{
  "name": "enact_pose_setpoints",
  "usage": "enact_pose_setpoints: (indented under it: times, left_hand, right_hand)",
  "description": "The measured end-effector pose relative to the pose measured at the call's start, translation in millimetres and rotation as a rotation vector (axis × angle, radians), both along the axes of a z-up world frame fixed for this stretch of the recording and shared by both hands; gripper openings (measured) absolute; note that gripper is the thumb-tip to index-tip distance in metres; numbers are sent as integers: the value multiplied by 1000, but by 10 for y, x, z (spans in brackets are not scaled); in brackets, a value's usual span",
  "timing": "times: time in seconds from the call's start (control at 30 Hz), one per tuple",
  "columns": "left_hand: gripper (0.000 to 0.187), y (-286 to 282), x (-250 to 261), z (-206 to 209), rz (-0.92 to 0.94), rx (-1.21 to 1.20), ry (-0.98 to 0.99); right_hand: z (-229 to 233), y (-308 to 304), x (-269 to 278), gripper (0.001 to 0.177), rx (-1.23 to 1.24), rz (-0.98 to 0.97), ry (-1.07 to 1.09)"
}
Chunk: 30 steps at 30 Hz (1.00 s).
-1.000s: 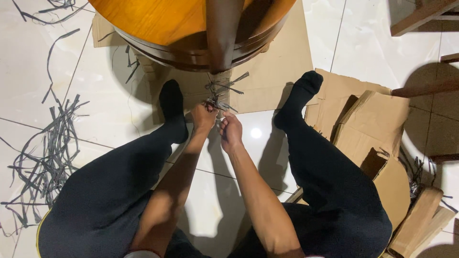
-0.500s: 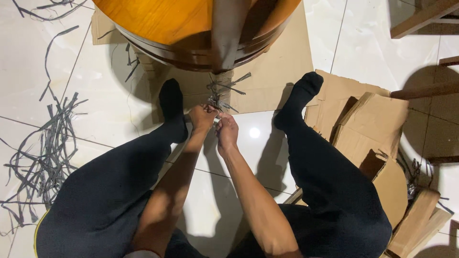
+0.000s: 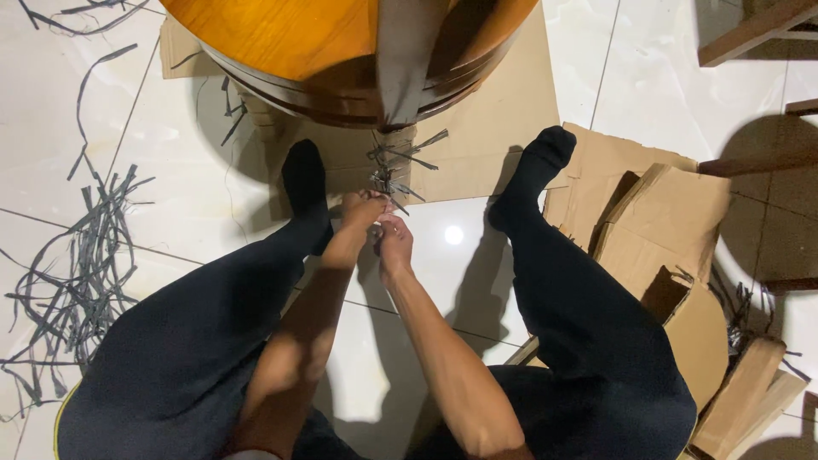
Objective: Wrapping a wooden stool with cardboard and securing it with plastic ties for transport.
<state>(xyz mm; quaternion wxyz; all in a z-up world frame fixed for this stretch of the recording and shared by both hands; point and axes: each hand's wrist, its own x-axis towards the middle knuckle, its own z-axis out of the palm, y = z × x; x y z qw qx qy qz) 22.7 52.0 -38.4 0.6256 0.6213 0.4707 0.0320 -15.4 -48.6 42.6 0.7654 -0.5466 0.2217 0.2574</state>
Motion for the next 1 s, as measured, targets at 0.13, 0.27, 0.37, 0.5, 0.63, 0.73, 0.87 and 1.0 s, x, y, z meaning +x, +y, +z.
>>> enact_pose_setpoints:
  times: [0.13, 0.27, 0.37, 0.5, 0.63, 0.73, 0.87, 1.0]
  left_hand:
    - [12, 82, 33, -161, 160, -339, -150]
    - [27, 157, 183, -660, -15, -155, 45]
    - [13, 136, 107, -574, -71, -51, -35]
    - [7, 30, 16, -161, -90, -24, -49]
    - [13, -43, -33, 63, -69, 12, -108]
    - [18, -91, -86, 360, -55, 89, -131]
    - [22, -107, -33, 345, -76, 196, -193]
    - [13, -118, -133, 622, -88, 46, -131]
  right_hand:
    - [-318, 11, 124, 7, -91, 10, -9]
    - [-372, 40, 281, 11, -270, 17, -95]
    - [-659, 51, 423, 9, -468, 31, -161]
    - [-600, 59, 472, 10, -619, 60, -161]
    - [-339, 82, 354, 4, -472, -25, -230]
    - [-142, 83, 223, 7, -390, -50, -313]
    - [-61, 108, 144, 16, -320, -75, -379]
    - [-195, 70, 262, 8, -263, -84, -285]
